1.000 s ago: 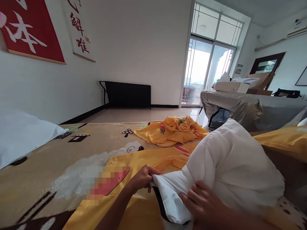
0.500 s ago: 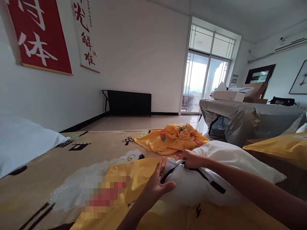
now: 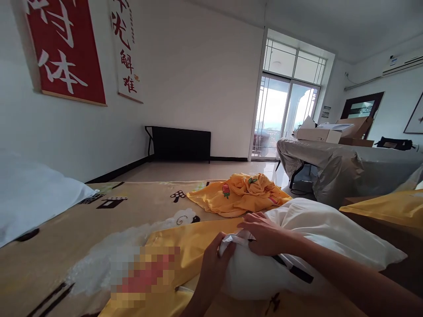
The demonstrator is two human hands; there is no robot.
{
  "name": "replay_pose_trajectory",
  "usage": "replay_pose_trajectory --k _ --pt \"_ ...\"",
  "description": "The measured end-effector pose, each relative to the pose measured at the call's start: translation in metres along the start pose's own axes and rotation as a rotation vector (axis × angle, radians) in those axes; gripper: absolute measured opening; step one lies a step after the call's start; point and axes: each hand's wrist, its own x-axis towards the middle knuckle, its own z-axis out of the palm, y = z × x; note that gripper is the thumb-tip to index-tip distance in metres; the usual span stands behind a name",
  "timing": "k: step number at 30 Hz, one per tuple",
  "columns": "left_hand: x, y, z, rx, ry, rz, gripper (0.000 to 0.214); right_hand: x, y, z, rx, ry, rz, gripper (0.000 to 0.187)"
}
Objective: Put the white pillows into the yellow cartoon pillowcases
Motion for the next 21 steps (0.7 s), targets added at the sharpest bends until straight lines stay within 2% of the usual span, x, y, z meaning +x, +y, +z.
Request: replay_pose_trajectory --k 2,4,6,8,10,12,16,18,21 --pt "0.002 0.001 0.000 -0.069 0.014 -0.044 0.034 -0.015 -0.020 0.001 -0.084 0.133 0.100 0.056" --pt "0.004 0.002 -0.002 -0.129 0.028 -0.087 0.037 -0.027 -0.039 0.014 -0.184 0.315 0.154 0.059" --pt "0.006 0.003 -0.004 -0.197 0.044 -0.138 0.041 -0.031 -0.050 0.035 -0.286 0.480 0.136 0.059" --pt "0.006 0.005 -0.005 -0.284 0.053 -0.193 0.043 -0.028 -0.048 0.053 -0.321 0.553 0.111 0.056" --pt "0.004 0.008 -0.006 -0.358 0.059 -0.236 0.042 -0.021 -0.033 0.060 -0.260 0.513 0.082 0.054" --pt "0.002 0.010 -0.006 -0.390 0.048 -0.252 0.043 -0.013 -0.010 0.056 -0.130 0.436 0.032 0.056" --pt "0.003 0.006 -0.005 -0.287 0.036 -0.202 0.046 0.004 0.027 0.046 0.116 0.294 -0.118 0.068" --pt "0.005 0.002 -0.004 -0.189 0.075 -0.161 0.048 0.012 0.033 0.050 0.188 0.239 -0.170 0.065" --pt "0.008 -0.003 -0.004 -0.104 0.134 -0.132 0.053 0.023 0.032 0.064 0.227 0.224 -0.165 0.050"
